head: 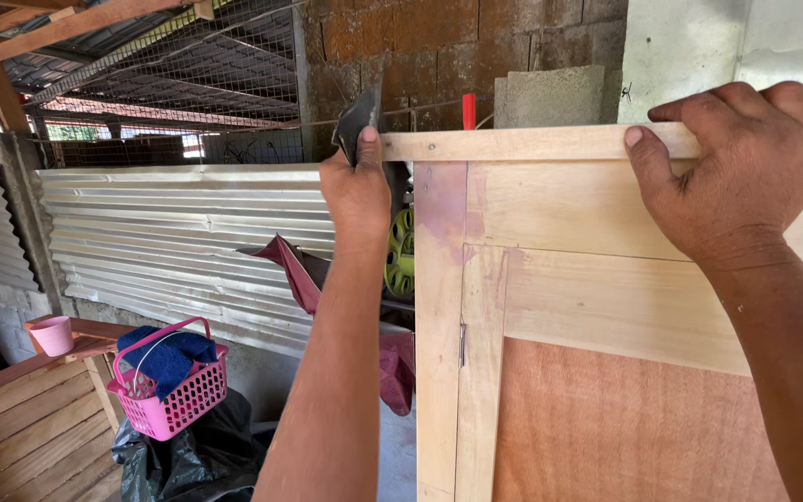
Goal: The person sands a wooden cabinet frame using sheets of sandpaper, working along the top rail, edges, and vertical trim pieces. They switch between yellow and dark sandpaper sheets and steady the frame with the other hand while sanding different sections.
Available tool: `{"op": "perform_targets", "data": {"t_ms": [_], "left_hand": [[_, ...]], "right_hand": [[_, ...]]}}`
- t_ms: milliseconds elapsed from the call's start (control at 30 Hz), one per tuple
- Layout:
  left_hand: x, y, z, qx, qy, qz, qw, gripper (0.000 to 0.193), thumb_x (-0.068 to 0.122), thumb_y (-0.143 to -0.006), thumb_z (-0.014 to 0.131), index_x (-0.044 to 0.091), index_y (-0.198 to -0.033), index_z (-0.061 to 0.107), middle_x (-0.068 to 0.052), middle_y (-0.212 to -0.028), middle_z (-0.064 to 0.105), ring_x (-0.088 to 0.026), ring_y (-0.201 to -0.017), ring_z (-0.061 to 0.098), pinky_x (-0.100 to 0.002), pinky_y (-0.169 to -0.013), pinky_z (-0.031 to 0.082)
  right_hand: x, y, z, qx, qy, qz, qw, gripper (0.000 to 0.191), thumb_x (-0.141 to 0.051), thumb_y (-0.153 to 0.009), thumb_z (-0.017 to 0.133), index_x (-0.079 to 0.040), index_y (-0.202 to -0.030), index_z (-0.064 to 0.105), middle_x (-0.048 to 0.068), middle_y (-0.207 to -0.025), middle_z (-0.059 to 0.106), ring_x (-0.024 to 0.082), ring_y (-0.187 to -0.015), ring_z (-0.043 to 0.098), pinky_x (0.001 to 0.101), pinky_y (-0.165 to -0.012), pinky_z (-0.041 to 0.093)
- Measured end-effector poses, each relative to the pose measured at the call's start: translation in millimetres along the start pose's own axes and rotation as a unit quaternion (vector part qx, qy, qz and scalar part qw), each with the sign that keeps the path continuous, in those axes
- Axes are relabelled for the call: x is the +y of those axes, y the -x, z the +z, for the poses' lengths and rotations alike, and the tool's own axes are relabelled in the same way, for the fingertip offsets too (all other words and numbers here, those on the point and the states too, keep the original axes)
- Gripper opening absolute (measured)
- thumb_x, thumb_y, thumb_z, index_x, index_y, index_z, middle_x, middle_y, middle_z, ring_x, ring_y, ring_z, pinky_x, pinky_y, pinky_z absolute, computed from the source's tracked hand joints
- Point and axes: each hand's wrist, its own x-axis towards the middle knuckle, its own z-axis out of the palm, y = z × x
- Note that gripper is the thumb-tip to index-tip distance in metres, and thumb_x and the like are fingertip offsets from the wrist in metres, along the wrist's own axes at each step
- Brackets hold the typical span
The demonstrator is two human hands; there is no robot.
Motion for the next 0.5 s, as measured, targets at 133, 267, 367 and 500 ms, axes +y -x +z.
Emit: {"op": "perform_targets", "data": {"t_ms": [133,267,367,500], "left_hand": [[-1.3,21.1,13.2,0.064,0.032,-0.07,0.995,0.05,0.032,-0.106,0.061,-0.012,-0.083,0.065,-0.002,-0.063,0.051,-0.013,-0.059,0.037,-0.038,-0.052,0.035],[16.0,99.0,4.3,0.036,-0.081,-0.062,0.994,0.043,0.026,-0.108,0.056,-0.014,-0.107,0.069,-0.022,-0.092,0.068,-0.025,-0.083,0.059,-0.039,-0.072,0.048],[11.2,109.4,18.8,0.038,-0.062,0.121,0.99,0.04,0.013,-0.105,0.052,-0.013,-0.134,0.061,-0.028,-0.133,0.065,-0.036,-0.124,0.065,-0.039,-0.101,0.051],[-13.5,94.1,36.5,0.012,-0.076,0.132,0.988,0.038,0.003,-0.107,0.051,-0.012,-0.142,0.054,-0.03,-0.152,0.052,-0.04,-0.144,0.051,-0.042,-0.117,0.045]], "right_hand": [[-4.4,-1.1,-1.2,0.005,0.007,-0.002,1.0,0.018,-0.039,-0.101,0.063,-0.024,-0.103,0.071,-0.009,-0.095,0.063,0.011,-0.091,0.048,0.0311,-0.103,0.036],[-9.0,-4.5,-5.6,0.013,0.006,-0.006,1.0,0.017,-0.039,-0.1,0.065,-0.024,-0.102,0.072,-0.009,-0.095,0.064,0.012,-0.091,0.049,0.0313,-0.101,0.036],[-11.2,-8.1,-8.1,0.017,0.008,-0.005,1.0,0.017,-0.039,-0.099,0.065,-0.023,-0.101,0.072,-0.009,-0.095,0.065,0.012,-0.091,0.049,0.0313,-0.099,0.037],[-10.8,-10.5,-8.4,0.024,0.009,-0.003,1.0,0.017,-0.039,-0.098,0.067,-0.023,-0.1,0.072,-0.008,-0.095,0.066,0.013,-0.091,0.05,0.0314,-0.097,0.038]]}}
